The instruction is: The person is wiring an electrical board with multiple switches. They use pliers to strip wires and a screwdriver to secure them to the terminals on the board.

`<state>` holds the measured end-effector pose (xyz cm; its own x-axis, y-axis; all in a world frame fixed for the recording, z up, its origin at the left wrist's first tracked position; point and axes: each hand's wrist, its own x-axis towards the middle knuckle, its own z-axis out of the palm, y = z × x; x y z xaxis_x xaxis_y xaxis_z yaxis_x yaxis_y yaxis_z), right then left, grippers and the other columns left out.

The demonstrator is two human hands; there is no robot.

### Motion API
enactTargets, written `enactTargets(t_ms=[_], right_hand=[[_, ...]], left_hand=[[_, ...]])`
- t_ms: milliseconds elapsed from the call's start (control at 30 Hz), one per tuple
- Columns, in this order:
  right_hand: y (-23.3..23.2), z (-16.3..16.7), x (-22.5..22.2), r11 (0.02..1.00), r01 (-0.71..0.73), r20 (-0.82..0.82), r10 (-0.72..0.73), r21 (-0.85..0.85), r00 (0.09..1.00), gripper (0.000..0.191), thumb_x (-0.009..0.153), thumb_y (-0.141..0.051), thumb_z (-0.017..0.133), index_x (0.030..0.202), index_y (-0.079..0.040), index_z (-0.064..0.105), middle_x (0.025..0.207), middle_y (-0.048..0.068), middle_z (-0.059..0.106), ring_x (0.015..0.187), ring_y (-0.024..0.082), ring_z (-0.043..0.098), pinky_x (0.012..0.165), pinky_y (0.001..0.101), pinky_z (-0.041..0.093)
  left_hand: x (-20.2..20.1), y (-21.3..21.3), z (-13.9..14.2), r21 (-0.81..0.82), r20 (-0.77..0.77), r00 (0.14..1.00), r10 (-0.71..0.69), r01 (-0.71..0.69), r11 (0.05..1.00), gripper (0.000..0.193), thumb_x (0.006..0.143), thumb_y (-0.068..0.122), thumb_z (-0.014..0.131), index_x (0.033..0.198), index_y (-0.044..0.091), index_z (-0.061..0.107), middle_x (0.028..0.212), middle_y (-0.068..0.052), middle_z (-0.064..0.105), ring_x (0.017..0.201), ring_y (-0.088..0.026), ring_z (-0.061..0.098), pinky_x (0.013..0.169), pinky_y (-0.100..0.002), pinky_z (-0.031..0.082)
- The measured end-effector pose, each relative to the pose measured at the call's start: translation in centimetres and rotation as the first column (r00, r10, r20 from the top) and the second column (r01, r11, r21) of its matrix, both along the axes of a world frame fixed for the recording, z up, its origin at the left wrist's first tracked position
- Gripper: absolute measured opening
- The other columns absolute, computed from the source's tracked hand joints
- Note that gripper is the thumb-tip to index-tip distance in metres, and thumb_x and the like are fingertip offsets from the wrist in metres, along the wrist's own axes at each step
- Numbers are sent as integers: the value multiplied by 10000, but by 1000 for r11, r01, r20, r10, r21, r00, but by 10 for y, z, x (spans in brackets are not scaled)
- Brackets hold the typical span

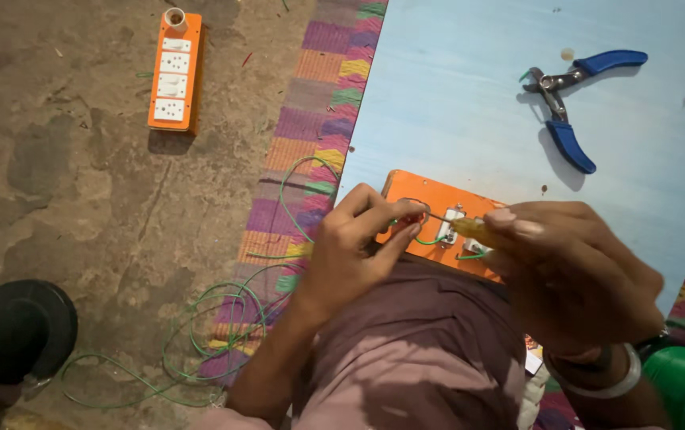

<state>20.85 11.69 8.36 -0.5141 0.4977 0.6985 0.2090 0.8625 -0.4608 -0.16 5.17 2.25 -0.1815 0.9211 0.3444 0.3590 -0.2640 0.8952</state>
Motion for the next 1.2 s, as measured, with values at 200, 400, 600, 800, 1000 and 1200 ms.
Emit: enactTargets(t_ms=[200, 400, 600, 800, 1000, 1200], right_hand=[[-4, -1, -10, 1000, 27, -15, -27, 7, 1000, 237, 976, 11, 757, 1167, 41, 619, 1060, 201, 737, 949, 282, 768, 787, 342, 642], [-3, 3, -14, 1000, -1, 38, 2, -18, 999, 233, 945, 37, 747, 1148, 45, 632, 1027, 196, 734, 970, 294, 759, 768, 342, 638], [-4, 14, -25, 999, -34, 100, 34, 0, 994, 295, 840, 11, 778, 1113, 16, 666, 1018, 217, 709, 984, 318, 729, 806, 384, 632], [-7, 21, -36, 1000, 26, 85, -24, -15, 996, 270, 824, 10, 840, 1070, 12, 727, 1025, 169, 683, 980, 257, 719, 838, 384, 602], [-15, 25, -38, 979, -1, 38, 9, -204, 999, 284, 889, -20, 705, 1153, 15, 605, 1171, 250, 637, 1125, 331, 673, 918, 397, 607], [-17, 20, -38, 993, 117, 132, -115, -5, 985, 255, 955, 82, 723, 1186, 7, 646, 1202, 202, 699, 1120, 304, 730, 892, 394, 613]], left_hand=[[1, 2, -7, -20, 36, 999, 27, -26, 999, 200, 897, 76, 803, 1089, 129, 781, 874, -20, 635, 658, -93, 598, 539, -238, 479], [1, 3, -10, 12, 63, 998, 25, -26, 1000, 197, 903, 80, 796, 1091, 135, 775, 882, -15, 630, 684, -89, 619, 550, -229, 504], [1, 1, -10, 0, 81, 997, 17, -17, 1000, 187, 911, 84, 786, 1092, 128, 770, 896, -20, 643, 708, -92, 647, 565, -229, 532], [-1, 2, -11, 27, 65, 998, 10, -12, 1000, 184, 917, 89, 784, 1096, 126, 766, 905, -25, 649, 712, -97, 642, 581, -232, 533], [-1, 3, -12, 1, 71, 997, 8, -8, 1000, 167, 909, 95, 792, 1073, 126, 778, 853, -18, 624, 643, -91, 580, 543, -241, 486], [-3, 3, -14, 17, 76, 997, 0, -1, 1000, 173, 910, 103, 796, 1080, 132, 782, 852, -19, 621, 638, -87, 563, 548, -243, 471]])
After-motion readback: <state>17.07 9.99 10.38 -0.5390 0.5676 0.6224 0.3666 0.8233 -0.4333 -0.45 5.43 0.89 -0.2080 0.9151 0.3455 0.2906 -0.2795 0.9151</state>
